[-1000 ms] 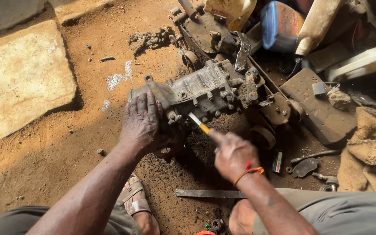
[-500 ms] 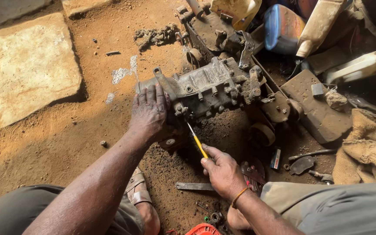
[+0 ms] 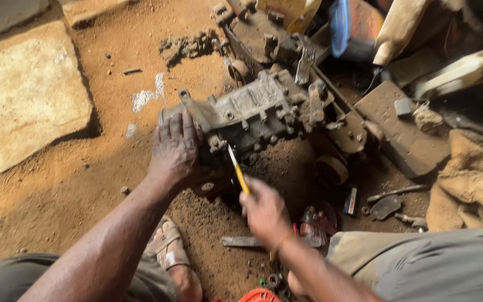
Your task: The person uses a screwdriver and a cloth to adjust and clean a disassembled engine component on the floor.
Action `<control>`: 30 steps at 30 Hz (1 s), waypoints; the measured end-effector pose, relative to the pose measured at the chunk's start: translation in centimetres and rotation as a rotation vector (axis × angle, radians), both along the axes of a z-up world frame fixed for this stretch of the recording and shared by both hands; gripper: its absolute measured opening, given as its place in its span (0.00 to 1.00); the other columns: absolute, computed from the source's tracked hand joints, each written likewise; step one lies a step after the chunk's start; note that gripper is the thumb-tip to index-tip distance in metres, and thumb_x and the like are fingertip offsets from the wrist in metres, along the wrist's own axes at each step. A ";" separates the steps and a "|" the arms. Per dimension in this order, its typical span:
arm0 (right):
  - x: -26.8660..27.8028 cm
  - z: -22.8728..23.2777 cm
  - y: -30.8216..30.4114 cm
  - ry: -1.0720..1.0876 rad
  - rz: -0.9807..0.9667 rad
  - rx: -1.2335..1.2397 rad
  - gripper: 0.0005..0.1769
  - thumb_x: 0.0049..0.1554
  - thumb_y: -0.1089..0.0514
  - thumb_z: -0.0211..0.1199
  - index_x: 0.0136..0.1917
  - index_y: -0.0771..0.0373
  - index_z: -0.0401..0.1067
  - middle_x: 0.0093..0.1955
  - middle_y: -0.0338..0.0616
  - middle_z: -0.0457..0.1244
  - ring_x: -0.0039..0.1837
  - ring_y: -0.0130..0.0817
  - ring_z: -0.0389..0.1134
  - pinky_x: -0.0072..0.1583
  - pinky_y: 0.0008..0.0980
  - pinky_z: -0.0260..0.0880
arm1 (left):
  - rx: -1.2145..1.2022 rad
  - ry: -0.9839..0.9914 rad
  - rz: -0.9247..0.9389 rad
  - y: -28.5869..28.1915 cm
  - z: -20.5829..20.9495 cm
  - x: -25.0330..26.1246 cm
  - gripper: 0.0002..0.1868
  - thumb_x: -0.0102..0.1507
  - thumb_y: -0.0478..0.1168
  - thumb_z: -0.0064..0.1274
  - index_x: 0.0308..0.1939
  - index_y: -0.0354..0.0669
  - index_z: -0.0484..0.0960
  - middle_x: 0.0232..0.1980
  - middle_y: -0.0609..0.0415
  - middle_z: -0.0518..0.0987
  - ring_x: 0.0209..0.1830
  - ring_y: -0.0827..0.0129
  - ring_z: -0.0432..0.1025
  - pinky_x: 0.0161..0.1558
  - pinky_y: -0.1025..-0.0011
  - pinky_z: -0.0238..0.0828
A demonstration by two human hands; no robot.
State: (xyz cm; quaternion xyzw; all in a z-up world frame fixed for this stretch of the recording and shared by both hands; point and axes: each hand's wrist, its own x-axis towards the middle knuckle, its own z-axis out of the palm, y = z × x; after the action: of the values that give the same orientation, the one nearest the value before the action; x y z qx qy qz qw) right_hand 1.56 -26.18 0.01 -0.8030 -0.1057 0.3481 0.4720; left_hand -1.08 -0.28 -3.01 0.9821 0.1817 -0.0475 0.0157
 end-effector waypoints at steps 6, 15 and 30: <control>-1.0 2.6 0.6 0.036 -0.019 -0.060 0.29 0.58 0.55 0.60 0.73 0.54 0.67 0.34 0.37 0.69 0.37 0.25 0.70 0.41 0.26 0.72 | 0.217 -0.056 -0.062 0.8 -0.8 0.2 0.56 0.66 0.59 0.50 0.83 0.30 0.39 0.81 0.29 0.48 0.81 0.37 0.46 0.78 0.43 0.43; -0.2 3.0 -0.2 0.133 -0.022 -0.063 0.28 0.57 0.56 0.63 0.72 0.53 0.70 0.33 0.38 0.66 0.34 0.24 0.66 0.38 0.26 0.68 | -0.064 -0.001 0.016 0.8 -0.9 0.2 0.44 0.72 0.54 0.38 0.81 0.33 0.36 0.81 0.29 0.44 0.82 0.35 0.40 0.78 0.40 0.34; 0.2 2.7 -0.5 0.171 -0.012 -0.007 0.29 0.58 0.58 0.61 0.73 0.56 0.67 0.34 0.34 0.65 0.36 0.20 0.65 0.38 0.23 0.69 | 0.082 0.088 0.003 -0.3 1.3 0.2 0.58 0.66 0.67 0.44 0.80 0.33 0.31 0.81 0.29 0.39 0.81 0.37 0.35 0.76 0.45 0.31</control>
State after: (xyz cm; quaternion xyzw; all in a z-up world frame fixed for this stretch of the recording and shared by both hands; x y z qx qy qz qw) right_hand 1.80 -26.67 2.70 -0.7728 -0.0590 0.4128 0.4784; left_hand -0.86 -0.61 -1.71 0.9786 0.1856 -0.0833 -0.0323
